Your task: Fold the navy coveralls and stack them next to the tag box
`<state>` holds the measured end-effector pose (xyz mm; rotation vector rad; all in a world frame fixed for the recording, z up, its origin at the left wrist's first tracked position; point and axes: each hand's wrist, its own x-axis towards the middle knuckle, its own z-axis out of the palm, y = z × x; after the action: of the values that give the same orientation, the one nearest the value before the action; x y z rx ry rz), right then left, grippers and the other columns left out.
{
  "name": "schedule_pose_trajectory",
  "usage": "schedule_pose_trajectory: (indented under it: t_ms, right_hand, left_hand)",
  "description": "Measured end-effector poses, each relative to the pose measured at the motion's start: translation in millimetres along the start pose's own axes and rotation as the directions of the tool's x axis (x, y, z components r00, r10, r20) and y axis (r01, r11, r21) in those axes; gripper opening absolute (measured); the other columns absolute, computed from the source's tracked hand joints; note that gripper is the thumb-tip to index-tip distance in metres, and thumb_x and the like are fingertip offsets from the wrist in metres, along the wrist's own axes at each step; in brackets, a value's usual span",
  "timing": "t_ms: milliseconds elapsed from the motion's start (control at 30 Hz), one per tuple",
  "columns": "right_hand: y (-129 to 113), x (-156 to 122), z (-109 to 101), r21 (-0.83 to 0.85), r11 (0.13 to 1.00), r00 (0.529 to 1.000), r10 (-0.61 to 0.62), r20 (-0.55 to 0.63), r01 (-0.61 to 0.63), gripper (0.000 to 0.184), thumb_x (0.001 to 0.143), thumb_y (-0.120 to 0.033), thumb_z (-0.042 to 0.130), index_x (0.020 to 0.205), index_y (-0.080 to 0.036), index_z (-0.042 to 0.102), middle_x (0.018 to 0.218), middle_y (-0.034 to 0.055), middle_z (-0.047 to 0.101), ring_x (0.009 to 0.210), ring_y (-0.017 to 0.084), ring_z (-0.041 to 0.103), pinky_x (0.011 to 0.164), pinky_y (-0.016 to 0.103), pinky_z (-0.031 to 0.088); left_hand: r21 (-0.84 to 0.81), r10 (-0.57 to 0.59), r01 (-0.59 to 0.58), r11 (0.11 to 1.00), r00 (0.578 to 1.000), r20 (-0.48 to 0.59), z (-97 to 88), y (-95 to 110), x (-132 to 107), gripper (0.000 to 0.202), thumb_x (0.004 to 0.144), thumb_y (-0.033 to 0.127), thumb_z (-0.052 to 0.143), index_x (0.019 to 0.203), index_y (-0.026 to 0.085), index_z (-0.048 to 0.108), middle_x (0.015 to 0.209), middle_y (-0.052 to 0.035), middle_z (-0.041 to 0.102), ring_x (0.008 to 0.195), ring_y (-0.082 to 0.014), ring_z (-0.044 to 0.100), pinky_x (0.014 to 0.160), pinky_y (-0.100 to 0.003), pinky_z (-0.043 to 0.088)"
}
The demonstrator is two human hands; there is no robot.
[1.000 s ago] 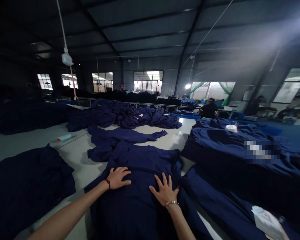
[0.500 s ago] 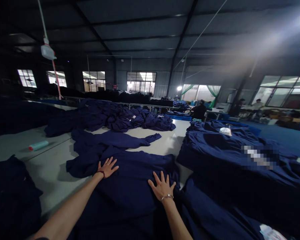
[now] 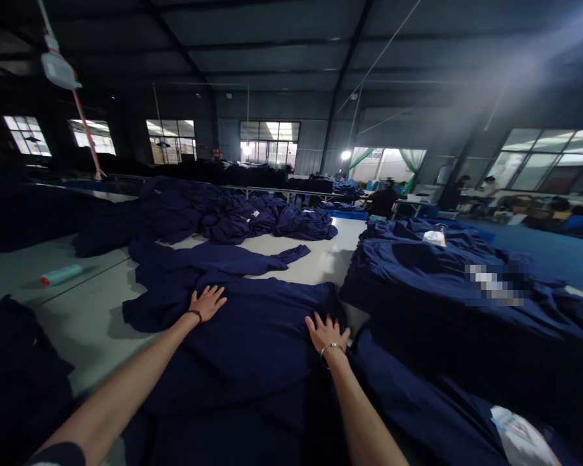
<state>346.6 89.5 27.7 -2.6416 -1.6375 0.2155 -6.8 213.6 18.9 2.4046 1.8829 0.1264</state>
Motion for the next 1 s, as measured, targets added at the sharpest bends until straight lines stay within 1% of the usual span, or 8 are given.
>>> schedule_pose_trajectory:
  t_ms: [200, 300, 400, 567, 667, 800, 900, 1000]
  right_hand:
    - [13, 8, 7, 0.016, 0.996, 0.997, 0.083, -0.003, -0.083, 0.065, 0.089, -0.061, 0.012, 0.145, -0.033, 0.024, 0.155, 0.0082, 0.02, 0.142, 0.026, 0.016, 0.105, 0.066, 0.008]
    - [4, 13, 2, 0.022, 0.998, 0.992, 0.058, -0.112, -0.055, 0.061, 0.091, -0.056, 0.014, 0.137, -0.03, 0.043, 0.15, 0.0103, 0.031, 0.14, 0.028, 0.02, 0.104, 0.068, 0.008]
    - [-11, 21, -4, 0.038, 0.995, 0.975, -0.084, -0.205, 0.093, 0.054, 0.093, -0.047, 0.019, 0.134, -0.028, 0.048, 0.152, 0.0071, 0.028, 0.141, 0.024, 0.016, 0.109, 0.058, 0.015]
    - [-27, 44, -6, 0.099, 0.935, 0.94, -0.334, -0.068, 0.339, 0.05, 0.094, -0.053, 0.017, 0.139, -0.044, 0.035, 0.154, -0.0061, 0.022, 0.143, 0.024, 0.008, 0.108, 0.063, 0.011]
    - [-21, 60, -2, 0.106, 0.977, 0.98, -0.193, 0.055, 0.186, 0.051, 0.092, -0.057, 0.017, 0.141, -0.046, 0.027, 0.156, -0.0054, 0.015, 0.143, 0.027, 0.006, 0.108, 0.065, 0.005]
    - [-14, 71, -2, 0.166, 0.985, 0.996, -0.06, 0.068, 0.048, 0.054, 0.092, -0.056, 0.017, 0.144, -0.041, 0.024, 0.157, 0.0012, 0.013, 0.142, 0.028, 0.011, 0.109, 0.061, 0.013]
    - [-16, 63, -8, 0.193, 0.981, 0.999, -0.041, 0.021, 0.036, 0.056, 0.093, -0.054, 0.013, 0.145, -0.036, 0.026, 0.155, 0.0054, 0.019, 0.142, 0.028, 0.015, 0.108, 0.06, 0.018]
    - [-19, 35, -8, 0.198, 0.967, 0.985, -0.141, -0.1, 0.159, 0.052, 0.093, -0.049, 0.022, 0.14, -0.032, 0.037, 0.153, 0.0049, 0.024, 0.142, 0.025, 0.015, 0.109, 0.058, 0.018]
  left_hand:
    - [0.033, -0.039, 0.038, 0.999, 0.999, 0.024, 8.2, -17, 1, 0.064, 0.093, 0.055, 0.02, 0.147, 0.02, 0.028, 0.153, -0.0073, 0.023, 0.141, -0.0275, 0.019, 0.11, -0.048, 0.022]
    - [0.033, -0.031, 0.035, 0.999, 0.993, -0.117, 4.4, 1, 3, 0.056, 0.094, 0.051, 0.027, 0.141, 0.023, 0.039, 0.148, -0.0082, 0.036, 0.135, -0.0297, 0.031, 0.105, -0.049, 0.029]
    - [0.0, 0.125, -0.128, 0.992, 0.968, -0.215, -2.3, 28, 11, 0.046, 0.096, 0.042, 0.03, 0.135, 0.027, 0.046, 0.143, -0.0051, 0.045, 0.13, -0.0244, 0.039, 0.103, -0.043, 0.033]
    - [-0.105, 0.363, -0.36, 0.927, 0.932, 0.014, -0.9, 52, 37, 0.049, 0.096, 0.049, 0.023, 0.143, 0.035, 0.033, 0.149, 0.0015, 0.035, 0.137, -0.0225, 0.028, 0.109, -0.051, 0.022]
    - [-0.083, 0.246, -0.237, 0.968, 0.959, 0.137, 8.5, 51, 54, 0.056, 0.092, 0.06, 0.021, 0.145, 0.039, 0.025, 0.154, 0.0018, 0.02, 0.141, -0.0285, 0.016, 0.105, -0.067, 0.012]
    - [-0.054, 0.147, -0.139, 0.989, 0.974, 0.171, 14.6, 49, 66, 0.06, 0.091, 0.061, 0.022, 0.146, 0.036, 0.024, 0.156, -0.0016, 0.01, 0.142, -0.03, 0.009, 0.105, -0.067, 0.011]
    - [-0.085, 0.126, -0.116, 0.99, 0.985, 0.12, 5.9, 55, 60, 0.058, 0.092, 0.059, 0.026, 0.144, 0.033, 0.03, 0.155, -0.0056, 0.017, 0.141, -0.0324, 0.015, 0.103, -0.067, 0.017]
    - [-0.162, 0.247, -0.257, 0.953, 0.966, -0.08, -10.0, 62, 36, 0.047, 0.094, 0.048, 0.034, 0.134, 0.027, 0.047, 0.144, -0.0092, 0.04, 0.131, -0.027, 0.037, 0.104, -0.051, 0.032]
